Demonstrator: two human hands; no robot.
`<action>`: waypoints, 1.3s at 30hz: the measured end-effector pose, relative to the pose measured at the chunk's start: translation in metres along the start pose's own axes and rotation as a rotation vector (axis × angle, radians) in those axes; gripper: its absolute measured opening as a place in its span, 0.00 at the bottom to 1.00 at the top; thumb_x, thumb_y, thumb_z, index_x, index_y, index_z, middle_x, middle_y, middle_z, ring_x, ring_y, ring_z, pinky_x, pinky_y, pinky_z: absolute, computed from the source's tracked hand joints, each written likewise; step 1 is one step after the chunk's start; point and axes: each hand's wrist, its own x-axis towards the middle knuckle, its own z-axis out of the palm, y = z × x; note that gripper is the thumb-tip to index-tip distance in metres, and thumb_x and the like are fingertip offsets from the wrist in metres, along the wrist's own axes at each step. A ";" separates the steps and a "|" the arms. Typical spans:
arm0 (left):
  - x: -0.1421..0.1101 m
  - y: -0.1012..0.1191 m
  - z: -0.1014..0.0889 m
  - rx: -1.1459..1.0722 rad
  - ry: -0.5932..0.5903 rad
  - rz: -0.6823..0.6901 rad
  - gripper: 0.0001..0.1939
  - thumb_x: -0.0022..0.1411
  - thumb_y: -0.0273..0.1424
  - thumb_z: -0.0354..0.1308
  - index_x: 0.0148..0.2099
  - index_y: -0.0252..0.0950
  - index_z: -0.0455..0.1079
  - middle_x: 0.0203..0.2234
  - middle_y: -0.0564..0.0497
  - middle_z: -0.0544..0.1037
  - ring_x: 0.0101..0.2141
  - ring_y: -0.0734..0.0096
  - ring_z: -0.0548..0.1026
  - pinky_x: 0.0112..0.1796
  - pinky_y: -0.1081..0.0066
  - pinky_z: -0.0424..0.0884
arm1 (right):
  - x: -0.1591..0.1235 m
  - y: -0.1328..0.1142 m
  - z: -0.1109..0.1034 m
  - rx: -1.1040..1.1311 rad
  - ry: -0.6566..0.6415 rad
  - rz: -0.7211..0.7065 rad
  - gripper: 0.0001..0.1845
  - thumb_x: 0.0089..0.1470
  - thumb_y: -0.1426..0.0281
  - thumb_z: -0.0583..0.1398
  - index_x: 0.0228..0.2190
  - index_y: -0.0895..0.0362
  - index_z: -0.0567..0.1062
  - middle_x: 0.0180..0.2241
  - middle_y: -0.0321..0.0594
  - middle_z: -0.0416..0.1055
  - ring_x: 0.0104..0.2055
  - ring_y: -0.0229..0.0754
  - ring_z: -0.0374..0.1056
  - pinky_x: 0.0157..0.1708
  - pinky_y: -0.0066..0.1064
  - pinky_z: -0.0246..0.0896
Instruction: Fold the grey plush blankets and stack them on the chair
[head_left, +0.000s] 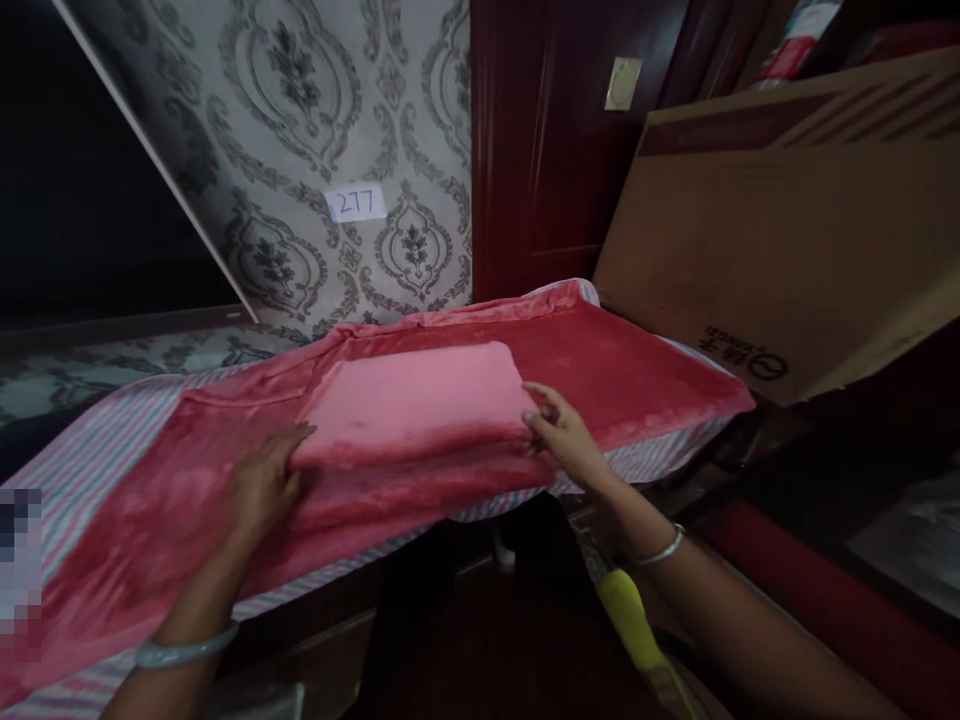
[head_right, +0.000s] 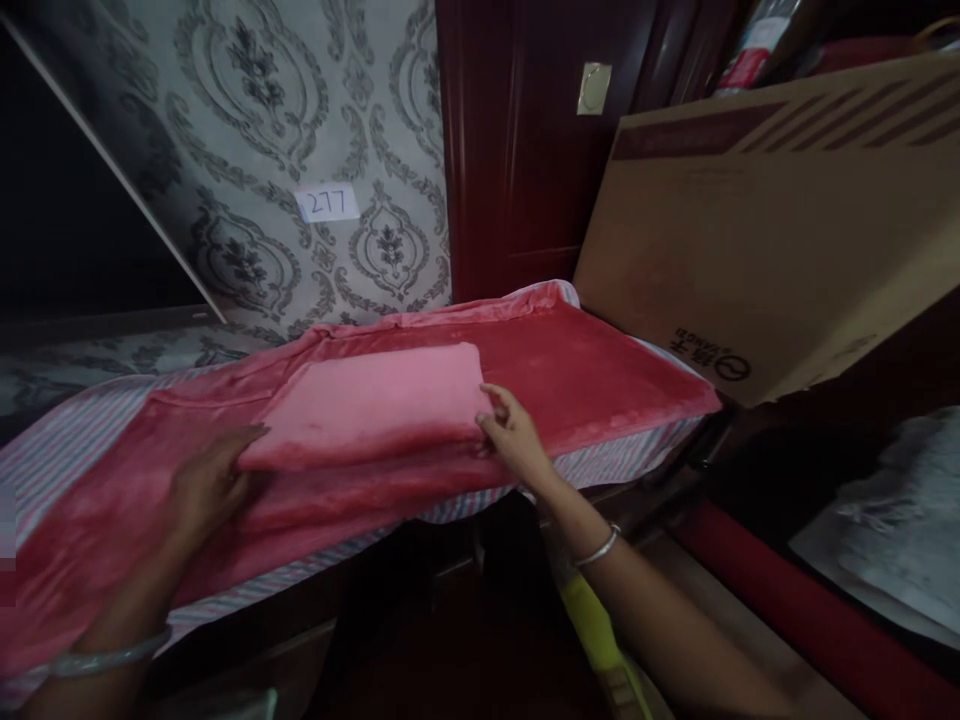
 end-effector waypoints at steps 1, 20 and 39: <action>-0.004 -0.002 0.002 0.008 -0.037 0.005 0.24 0.55 0.32 0.51 0.53 0.41 0.75 0.54 0.46 0.79 0.57 0.52 0.74 0.60 0.55 0.67 | -0.001 0.006 0.001 0.021 -0.016 0.058 0.44 0.45 0.58 0.66 0.62 0.52 0.63 0.27 0.30 0.67 0.22 0.40 0.70 0.23 0.35 0.71; 0.043 0.172 0.060 -0.089 -0.317 0.425 0.31 0.60 0.32 0.56 0.66 0.37 0.65 0.63 0.38 0.69 0.61 0.50 0.69 0.60 0.51 0.65 | 0.050 0.015 0.032 0.493 0.029 -0.049 0.28 0.46 0.57 0.64 0.49 0.52 0.76 0.48 0.42 0.77 0.50 0.48 0.73 0.49 0.37 0.69; 0.043 0.163 0.110 -0.507 -0.292 0.122 0.26 0.55 0.33 0.57 0.57 0.41 0.73 0.53 0.44 0.79 0.55 0.49 0.75 0.59 0.47 0.67 | 0.195 0.059 -0.003 -0.676 -0.149 -0.358 0.22 0.61 0.67 0.58 0.57 0.55 0.74 0.60 0.50 0.70 0.60 0.52 0.66 0.61 0.45 0.57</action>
